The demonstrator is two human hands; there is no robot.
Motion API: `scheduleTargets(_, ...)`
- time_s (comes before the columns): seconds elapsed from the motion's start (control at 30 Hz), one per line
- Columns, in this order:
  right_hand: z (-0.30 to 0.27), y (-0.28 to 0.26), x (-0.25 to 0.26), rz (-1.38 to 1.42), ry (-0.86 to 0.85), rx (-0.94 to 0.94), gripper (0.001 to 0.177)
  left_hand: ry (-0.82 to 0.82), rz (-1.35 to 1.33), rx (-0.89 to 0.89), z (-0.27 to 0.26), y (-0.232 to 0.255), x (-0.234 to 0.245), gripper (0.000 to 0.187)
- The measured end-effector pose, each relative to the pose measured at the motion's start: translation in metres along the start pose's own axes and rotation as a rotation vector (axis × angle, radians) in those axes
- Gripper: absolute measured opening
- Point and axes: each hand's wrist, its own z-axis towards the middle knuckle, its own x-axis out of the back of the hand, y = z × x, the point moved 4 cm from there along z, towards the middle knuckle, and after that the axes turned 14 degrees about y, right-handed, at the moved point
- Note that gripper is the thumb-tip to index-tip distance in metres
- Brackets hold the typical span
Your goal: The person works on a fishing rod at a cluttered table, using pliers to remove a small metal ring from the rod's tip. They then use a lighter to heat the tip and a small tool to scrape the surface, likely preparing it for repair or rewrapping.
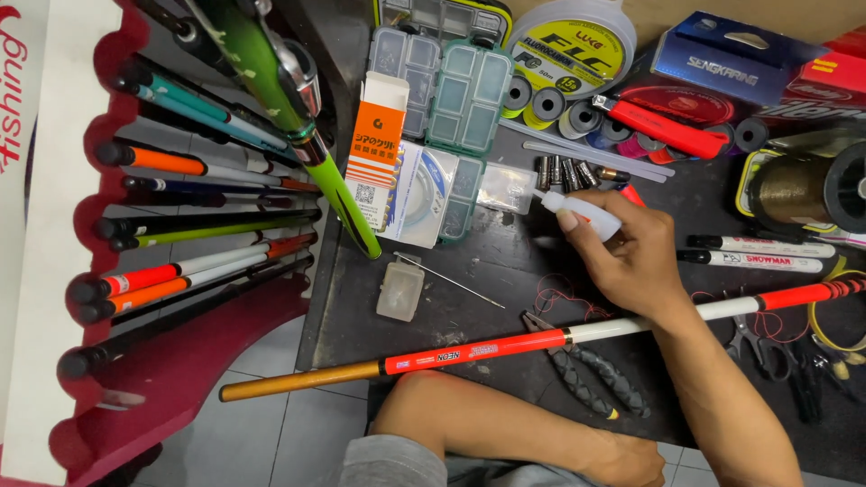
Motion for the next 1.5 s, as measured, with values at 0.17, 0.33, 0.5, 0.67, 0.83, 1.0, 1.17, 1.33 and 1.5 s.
scheduleTargets(0.17,-0.001,-0.005,0.001,0.197,-0.037,-0.168,0.017,-0.03,-0.116,0.079,0.001,-0.006,-0.004,0.031)
scheduleTargets(0.33,-0.006,-0.011,0.001,0.304,-0.066,-0.152,0.019,0.049,-0.1,0.035,-0.006,-0.01,0.004,0.024)
scheduleTargets(0.5,-0.011,-0.031,0.01,0.198,-0.038,-0.006,0.014,0.086,-0.084,0.033,-0.004,-0.017,-0.003,0.018)
scheduleTargets(0.67,-0.029,-0.035,0.024,0.064,0.003,0.185,0.01,0.073,-0.063,0.019,-0.009,-0.023,-0.004,0.018)
scheduleTargets(0.83,-0.059,-0.035,0.054,-0.019,0.104,0.179,0.01,0.148,-0.117,0.041,-0.019,-0.021,0.022,0.017)
scheduleTargets(1.0,-0.095,-0.028,0.073,-0.03,0.144,0.138,0.01,0.197,-0.115,0.166,-0.035,-0.015,0.052,0.023)
scheduleTargets(1.17,-0.124,-0.033,0.07,-0.008,0.145,0.167,0.018,-0.069,-0.32,0.305,-0.077,0.01,0.131,0.045)
scheduleTargets(1.33,-0.137,-0.052,0.054,0.141,0.057,0.36,0.015,-0.069,-0.661,0.412,-0.126,0.035,0.202,0.042)
scheduleTargets(1.5,-0.15,-0.056,0.033,0.148,0.013,0.41,0.016,0.107,-0.813,0.508,-0.176,0.048,0.252,0.041)
